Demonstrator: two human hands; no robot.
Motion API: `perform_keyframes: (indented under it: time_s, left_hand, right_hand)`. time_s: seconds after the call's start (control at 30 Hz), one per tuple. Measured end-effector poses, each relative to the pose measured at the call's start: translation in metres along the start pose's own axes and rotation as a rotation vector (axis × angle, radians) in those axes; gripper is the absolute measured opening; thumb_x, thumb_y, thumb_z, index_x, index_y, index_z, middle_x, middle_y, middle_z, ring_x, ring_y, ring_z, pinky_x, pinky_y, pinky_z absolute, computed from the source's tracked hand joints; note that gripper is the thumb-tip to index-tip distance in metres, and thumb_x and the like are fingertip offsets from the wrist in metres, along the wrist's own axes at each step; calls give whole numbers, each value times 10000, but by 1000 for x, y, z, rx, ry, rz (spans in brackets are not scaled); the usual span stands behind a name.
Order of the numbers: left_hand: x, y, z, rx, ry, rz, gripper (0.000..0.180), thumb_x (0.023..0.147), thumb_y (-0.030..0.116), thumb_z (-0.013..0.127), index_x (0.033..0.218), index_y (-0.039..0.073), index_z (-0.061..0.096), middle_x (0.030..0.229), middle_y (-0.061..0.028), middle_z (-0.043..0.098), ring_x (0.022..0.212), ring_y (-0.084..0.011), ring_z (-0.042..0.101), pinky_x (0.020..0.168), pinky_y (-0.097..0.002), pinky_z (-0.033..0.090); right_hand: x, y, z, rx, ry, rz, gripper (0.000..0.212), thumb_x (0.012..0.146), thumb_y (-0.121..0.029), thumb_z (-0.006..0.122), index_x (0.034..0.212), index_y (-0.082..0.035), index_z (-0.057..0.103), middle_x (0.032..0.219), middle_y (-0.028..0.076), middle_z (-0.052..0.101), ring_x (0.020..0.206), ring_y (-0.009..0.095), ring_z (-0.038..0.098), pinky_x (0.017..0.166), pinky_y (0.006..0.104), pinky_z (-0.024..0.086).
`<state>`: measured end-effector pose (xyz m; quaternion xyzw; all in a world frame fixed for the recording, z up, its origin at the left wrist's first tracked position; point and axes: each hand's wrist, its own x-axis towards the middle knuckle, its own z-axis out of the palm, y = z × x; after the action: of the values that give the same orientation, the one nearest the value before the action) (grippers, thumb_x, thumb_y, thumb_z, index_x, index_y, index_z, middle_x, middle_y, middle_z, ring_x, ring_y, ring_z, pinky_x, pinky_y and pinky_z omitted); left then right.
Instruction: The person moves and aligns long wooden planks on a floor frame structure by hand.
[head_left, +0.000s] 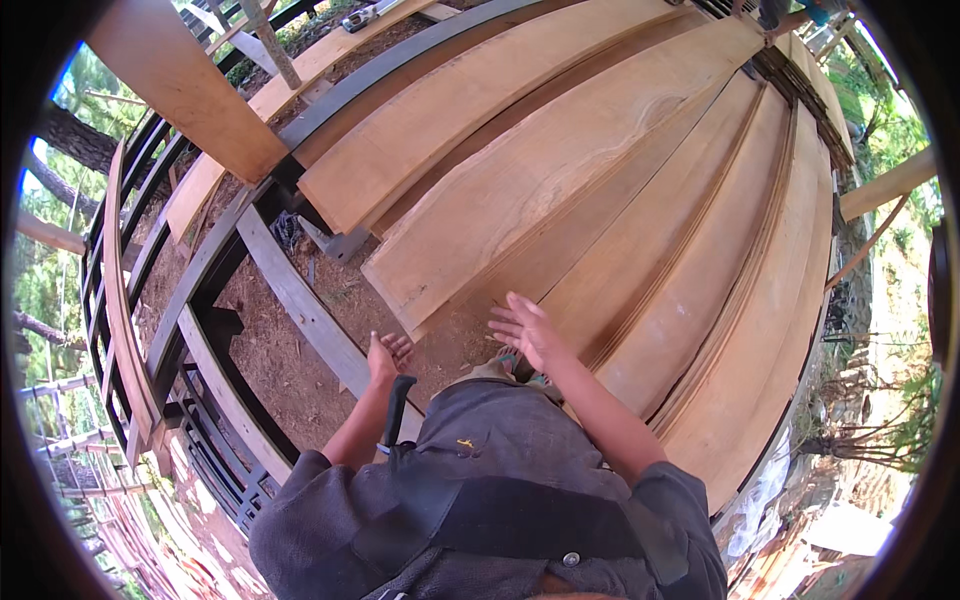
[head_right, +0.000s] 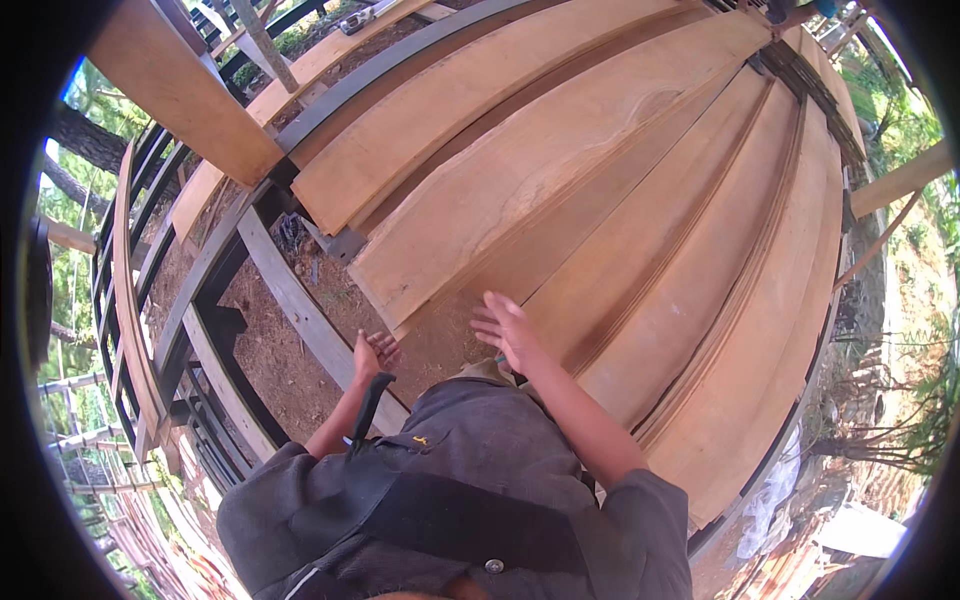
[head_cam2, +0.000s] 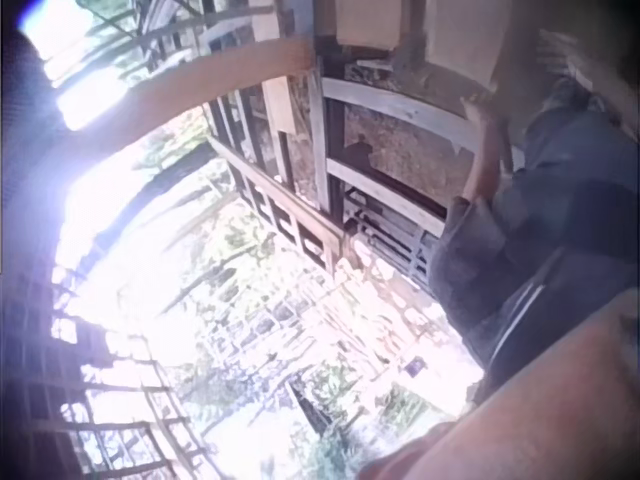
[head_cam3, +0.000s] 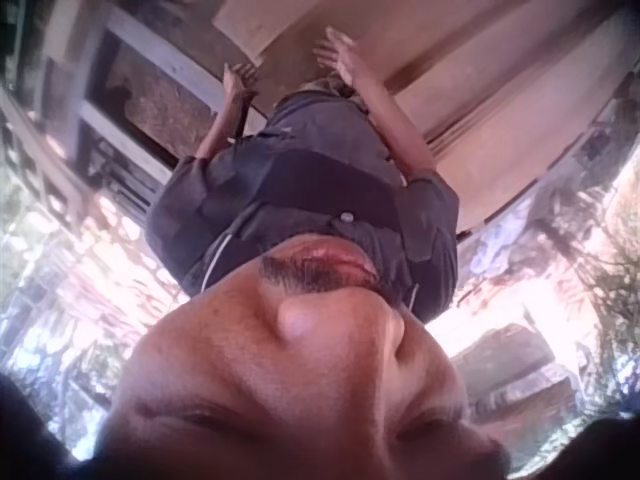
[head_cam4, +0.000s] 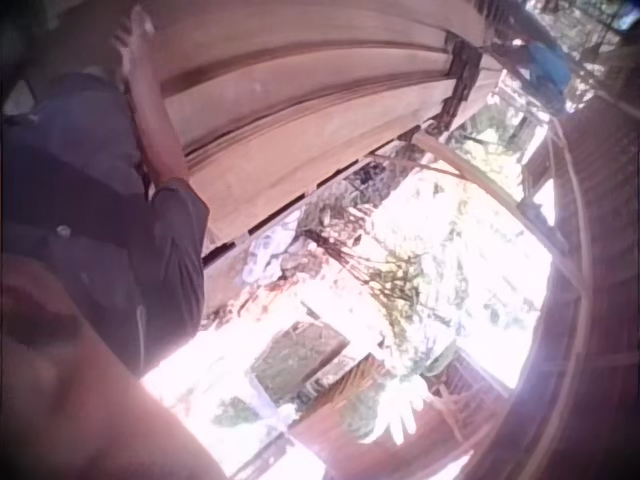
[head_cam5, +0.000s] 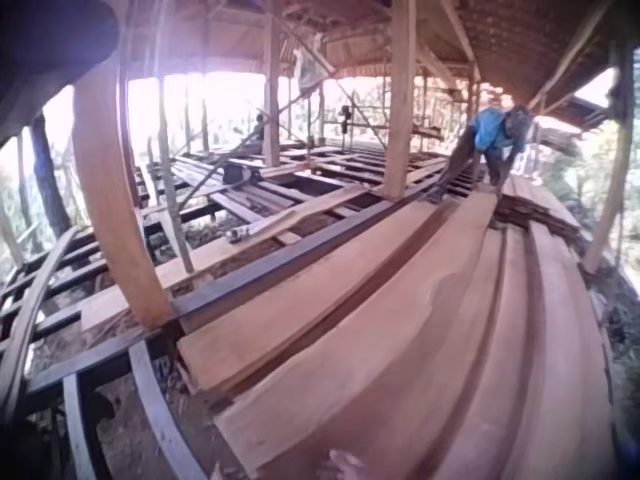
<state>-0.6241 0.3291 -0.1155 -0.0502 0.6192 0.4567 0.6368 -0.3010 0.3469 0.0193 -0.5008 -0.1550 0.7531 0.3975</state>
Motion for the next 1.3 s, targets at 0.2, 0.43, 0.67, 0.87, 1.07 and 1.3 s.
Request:
perform_keyframes:
  time_s: [0.2, 0.43, 0.67, 0.87, 1.07, 1.3]
  left_hand:
    - [-58, 67, 80, 201, -209, 117, 818, 904, 748, 542, 1400, 99, 502, 1306, -116, 587, 1166, -301, 574, 933, -498, 473]
    - [-61, 37, 91, 278, -257, 30, 917, 885, 763, 557, 1494, 92, 412, 1468, -142, 494, 1309, -344, 504, 1012, -558, 438]
    - [-146, -4, 108, 267, -337, -238, 850, 940, 735, 486, 1527, 135, 349, 1497, -142, 454, 1363, -342, 459, 1079, -604, 386]
    - [-209, -36, 124, 332, -656, -406, 850, 971, 628, 551, 1527, 31, 312, 1511, -203, 411, 1389, -356, 435, 1147, -521, 385]
    - [-254, -68, 113, 580, -863, -460, 782, 963, 529, 637, 1518, 76, 323, 1479, -156, 462, 1371, -296, 471, 1171, -488, 369]
    - [-274, -88, 101, 627, -907, -494, 676, 984, 440, 643, 1477, 64, 373, 1442, -177, 496, 1342, -306, 507, 1162, -475, 384]
  right_hand:
    - [49, 35, 80, -31, 153, -43, 806, 833, -549, 790, 1327, 12, 488, 1270, 164, 600, 1141, 276, 603, 929, 430, 517]
    - [51, 56, 74, 112, 300, -279, 559, 819, -368, 846, 1156, 20, 626, 1060, 103, 698, 936, 229, 688, 774, 408, 572]
    - [-10, 59, 29, 85, 530, -383, 474, 837, -266, 832, 1158, 21, 635, 1070, 117, 704, 956, 214, 691, 805, 386, 572]
    - [-86, 40, -7, 396, 590, -479, 456, 834, -195, 808, 1185, 26, 618, 1056, 115, 691, 956, 248, 683, 827, 425, 558]
    - [-162, 57, -35, 522, 690, -557, 511, 840, -218, 810, 1203, 60, 582, 1092, 158, 672, 980, 263, 674, 856, 419, 547]
    - [-182, 92, -69, 631, 635, -558, 561, 827, -249, 830, 1211, 68, 570, 1112, 164, 658, 995, 269, 660, 864, 418, 543]
